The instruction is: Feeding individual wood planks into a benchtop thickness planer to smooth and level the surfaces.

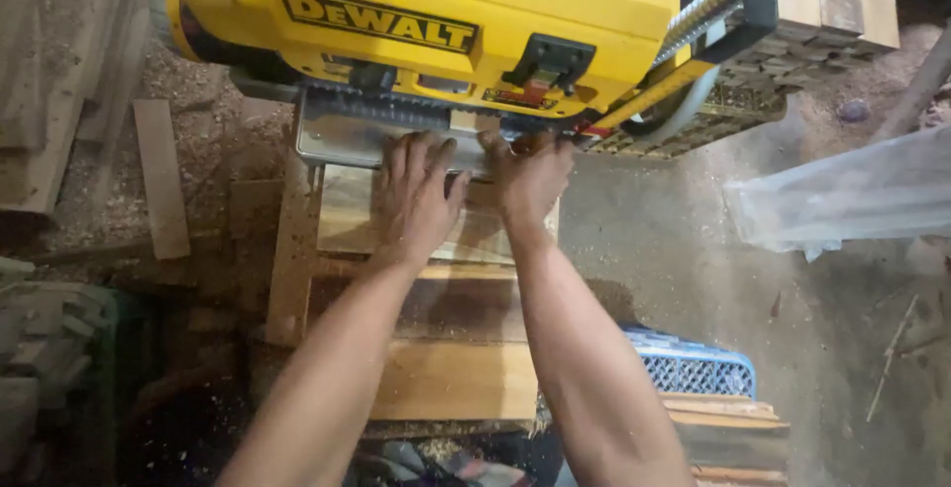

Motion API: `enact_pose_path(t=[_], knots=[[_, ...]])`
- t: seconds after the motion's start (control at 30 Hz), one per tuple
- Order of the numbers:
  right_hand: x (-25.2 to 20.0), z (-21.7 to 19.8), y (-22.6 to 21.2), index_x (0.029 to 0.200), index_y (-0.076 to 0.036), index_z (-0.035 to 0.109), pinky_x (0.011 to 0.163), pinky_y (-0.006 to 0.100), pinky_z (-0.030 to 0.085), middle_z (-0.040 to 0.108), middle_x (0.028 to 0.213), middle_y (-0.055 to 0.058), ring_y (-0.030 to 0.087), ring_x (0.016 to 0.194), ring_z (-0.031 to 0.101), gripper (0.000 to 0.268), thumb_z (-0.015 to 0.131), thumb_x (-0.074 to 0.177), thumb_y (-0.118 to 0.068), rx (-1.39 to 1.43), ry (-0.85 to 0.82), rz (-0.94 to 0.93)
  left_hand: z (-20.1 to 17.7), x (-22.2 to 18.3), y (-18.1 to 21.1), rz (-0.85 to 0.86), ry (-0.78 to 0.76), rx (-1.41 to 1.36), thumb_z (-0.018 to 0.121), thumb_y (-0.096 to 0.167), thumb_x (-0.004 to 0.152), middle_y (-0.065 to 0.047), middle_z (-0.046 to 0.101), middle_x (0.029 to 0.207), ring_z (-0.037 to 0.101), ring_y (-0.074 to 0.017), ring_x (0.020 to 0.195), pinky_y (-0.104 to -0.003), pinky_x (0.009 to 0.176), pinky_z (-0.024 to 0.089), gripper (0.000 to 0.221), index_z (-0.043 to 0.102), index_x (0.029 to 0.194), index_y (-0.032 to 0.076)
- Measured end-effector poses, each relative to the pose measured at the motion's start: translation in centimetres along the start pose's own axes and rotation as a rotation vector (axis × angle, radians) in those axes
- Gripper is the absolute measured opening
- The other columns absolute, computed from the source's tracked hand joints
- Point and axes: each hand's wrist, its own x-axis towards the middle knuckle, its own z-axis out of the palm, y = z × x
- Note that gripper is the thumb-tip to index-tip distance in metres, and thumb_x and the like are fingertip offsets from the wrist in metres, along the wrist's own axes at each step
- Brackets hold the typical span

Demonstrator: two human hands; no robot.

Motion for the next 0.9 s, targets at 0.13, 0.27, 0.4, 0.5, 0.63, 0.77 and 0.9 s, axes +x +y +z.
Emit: enact_pose_path(t=[0.13,0.27,0.4,0.5,0.63,0.77,0.9], knots=[[-3.9,-1.3,1.2,0.104,-0.004,0.062,0.092,0.044,0.053,0.053,0.116,0.024,0.046,0.113,0.059,0.023,0.075,0.088,-0.015,0.224,-0.049,-0.304,-0.4,-0.4,-0.5,0.106,-0.091,0.027,0.07,0.041,0.093,-0.018,0.049,0.152,0.037,-0.0358,0.148,-0.057,0.123,0.023,0.062,0.056,0.144,0.01],[-4.5,-1.7,3.2,0.15,-0.036,0.051,0.119,0.063,0.029,0.043,0.153,0.017,0.038,0.148,0.034,0.05,0.043,0.1,-0.034,-0.222,-0.12,-0.618,0.1,0.1,0.1,0.098,-0.151,0.12,0.073,0.043,0.082,-0.019,0.047,0.148,0.04,-0.038,0.144,-0.06,0.117,0.031,0.072,0.055,0.145,0.014],[-2.2,-2.7,2.1,0.156,-0.044,0.037,0.117,0.064,0.028,0.033,0.153,0.017,0.041,0.15,0.026,0.063,0.048,0.094,-0.038,-0.47,-0.325,-0.594,1.7,1.9,0.5,-0.005,-0.294,0.215,0.073,0.046,0.073,-0.015,0.043,0.14,0.038,-0.038,0.136,-0.058,0.099,0.041,0.08,0.053,0.146,0.021],[-1.6,-2.4,2.2,0.156,-0.044,0.033,0.108,0.068,0.033,0.037,0.143,0.014,0.044,0.14,0.031,0.069,0.054,0.092,-0.033,-0.469,-0.291,-0.652,2.3,2.9,-0.2,-0.077,-0.524,0.218,0.073,0.056,0.072,-0.016,0.036,0.147,0.032,-0.0405,0.139,-0.057,0.096,0.039,0.096,0.038,0.156,0.027],[0.0,-0.8,3.2,0.154,-0.043,0.039,0.102,0.07,0.035,0.036,0.143,0.025,0.051,0.138,0.033,0.058,0.047,0.098,-0.058,-0.486,-0.201,-0.706,3.0,3.2,-0.3,0.005,-0.359,0.273,0.078,0.056,0.06,-0.017,0.042,0.134,0.046,-0.0384,0.12,-0.052,0.081,0.043,0.1,0.045,0.149,0.026],[-0.8,-2.2,2.0,0.159,-0.039,0.032,0.11,0.06,0.035,0.031,0.153,0.022,0.046,0.144,0.029,0.09,0.069,0.079,-0.057,-0.642,-0.339,-0.631,0.6,3.3,0.6,-0.062,-0.524,0.207,0.075,0.058,0.068,-0.019,0.035,0.145,0.033,-0.0412,0.134,-0.057,0.099,0.034,0.106,0.036,0.157,0.015],[-4.6,-5.6,2.4,0.161,-0.027,0.025,0.12,0.065,0.019,0.015,0.169,0.018,0.038,0.157,0.009,0.086,0.058,0.084,-0.046,-0.416,-0.522,-0.503,-2.1,-1.2,0.6,0.001,-0.478,0.058,0.065,0.052,0.082,-0.018,0.023,0.167,0.01,-0.0377,0.156,-0.064,0.122,0.015,0.096,0.03,0.16,0.008]])
